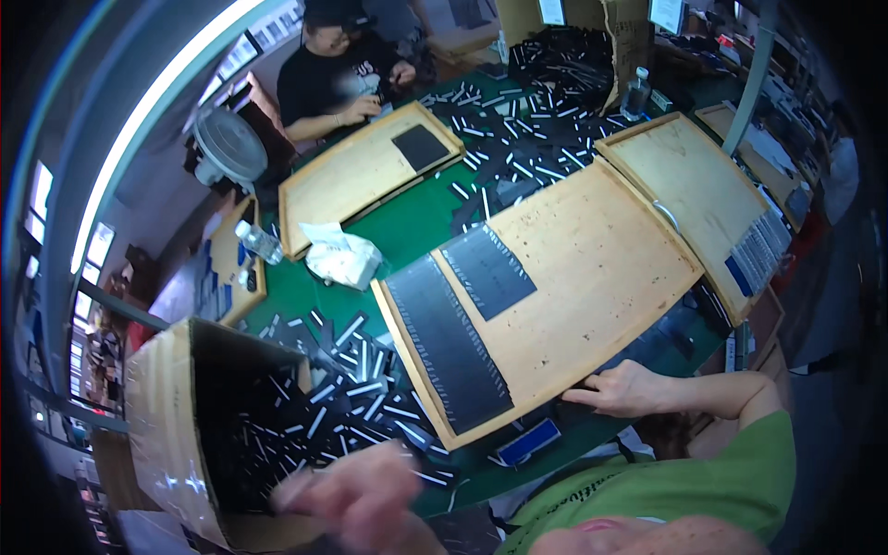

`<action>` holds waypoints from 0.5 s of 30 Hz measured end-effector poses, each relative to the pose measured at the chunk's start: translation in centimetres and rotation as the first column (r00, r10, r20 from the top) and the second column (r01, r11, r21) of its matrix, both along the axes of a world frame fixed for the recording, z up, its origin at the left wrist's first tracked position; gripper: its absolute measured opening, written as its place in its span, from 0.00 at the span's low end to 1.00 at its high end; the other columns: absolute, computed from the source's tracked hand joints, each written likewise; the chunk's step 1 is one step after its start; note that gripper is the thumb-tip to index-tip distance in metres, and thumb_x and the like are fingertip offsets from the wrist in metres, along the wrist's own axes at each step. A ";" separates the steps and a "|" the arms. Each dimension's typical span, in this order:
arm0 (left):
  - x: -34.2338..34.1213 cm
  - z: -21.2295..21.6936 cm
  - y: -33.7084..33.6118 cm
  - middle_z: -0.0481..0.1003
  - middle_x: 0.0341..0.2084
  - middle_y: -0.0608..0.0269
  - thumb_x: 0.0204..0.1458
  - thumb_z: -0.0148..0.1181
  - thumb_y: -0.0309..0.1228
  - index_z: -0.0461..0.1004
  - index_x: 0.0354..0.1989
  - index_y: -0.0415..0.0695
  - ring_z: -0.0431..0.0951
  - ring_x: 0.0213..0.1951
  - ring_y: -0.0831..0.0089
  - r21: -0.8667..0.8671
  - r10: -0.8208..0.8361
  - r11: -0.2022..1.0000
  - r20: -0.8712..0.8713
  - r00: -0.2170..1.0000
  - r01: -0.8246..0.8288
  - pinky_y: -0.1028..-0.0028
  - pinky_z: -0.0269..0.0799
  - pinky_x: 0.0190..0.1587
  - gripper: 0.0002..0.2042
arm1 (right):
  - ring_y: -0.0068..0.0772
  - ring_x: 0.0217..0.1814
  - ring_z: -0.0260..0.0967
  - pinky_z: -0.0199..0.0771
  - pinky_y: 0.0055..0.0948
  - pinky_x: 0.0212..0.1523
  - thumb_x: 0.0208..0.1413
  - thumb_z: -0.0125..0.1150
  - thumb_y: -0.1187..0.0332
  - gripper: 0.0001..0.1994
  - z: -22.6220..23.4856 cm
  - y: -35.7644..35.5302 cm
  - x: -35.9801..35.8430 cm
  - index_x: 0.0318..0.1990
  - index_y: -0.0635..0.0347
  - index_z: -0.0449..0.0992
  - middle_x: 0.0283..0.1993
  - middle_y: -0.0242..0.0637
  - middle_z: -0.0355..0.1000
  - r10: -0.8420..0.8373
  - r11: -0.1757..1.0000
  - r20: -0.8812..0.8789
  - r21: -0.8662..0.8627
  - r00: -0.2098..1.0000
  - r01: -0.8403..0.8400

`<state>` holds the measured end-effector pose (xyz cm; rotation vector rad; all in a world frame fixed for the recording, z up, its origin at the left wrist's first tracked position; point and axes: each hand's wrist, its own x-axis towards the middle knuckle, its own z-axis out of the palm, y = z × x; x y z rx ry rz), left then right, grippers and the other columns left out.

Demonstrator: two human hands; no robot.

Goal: The person attaches strips onto a fixture, trims them using a blade, aligns strips on a wooden tray, and wipes their face with a tissue.

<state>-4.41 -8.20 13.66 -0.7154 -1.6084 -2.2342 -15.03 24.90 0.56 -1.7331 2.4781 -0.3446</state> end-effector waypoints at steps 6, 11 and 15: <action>2.4 -12.2 14.6 0.70 0.32 0.68 0.62 0.49 0.28 0.62 0.61 0.42 0.68 0.36 0.83 0.015 -0.543 0.662 0.699 0.466 0.750 0.81 0.66 0.42 0.19 | 0.41 0.38 0.76 0.76 0.32 0.21 0.48 0.52 0.72 0.24 0.4 0.7 0.0 0.57 0.53 0.67 0.57 0.49 0.66 0.007 0.999 0.022 0.046 1.000 -0.008; 2.6 -15.0 16.2 0.71 0.37 0.68 0.63 0.50 0.29 0.64 0.59 0.42 0.68 0.40 0.84 0.113 -0.464 0.799 0.741 0.485 0.591 0.83 0.64 0.45 0.17 | 0.43 0.40 0.76 0.77 0.32 0.22 0.47 0.54 0.71 0.25 0.0 0.4 -0.4 0.56 0.54 0.67 0.56 0.49 0.66 -0.019 0.999 0.041 0.041 0.999 0.017; 2.9 -15.1 16.0 0.72 0.38 0.68 0.63 0.50 0.29 0.65 0.59 0.42 0.69 0.41 0.84 0.085 -0.430 0.819 0.747 0.508 0.567 0.82 0.65 0.46 0.17 | 0.34 0.35 0.76 0.73 0.28 0.20 0.46 0.58 0.68 0.26 -0.2 0.5 0.0 0.57 0.48 0.68 0.41 0.42 0.73 -0.025 1.000 -0.042 -0.004 0.999 0.025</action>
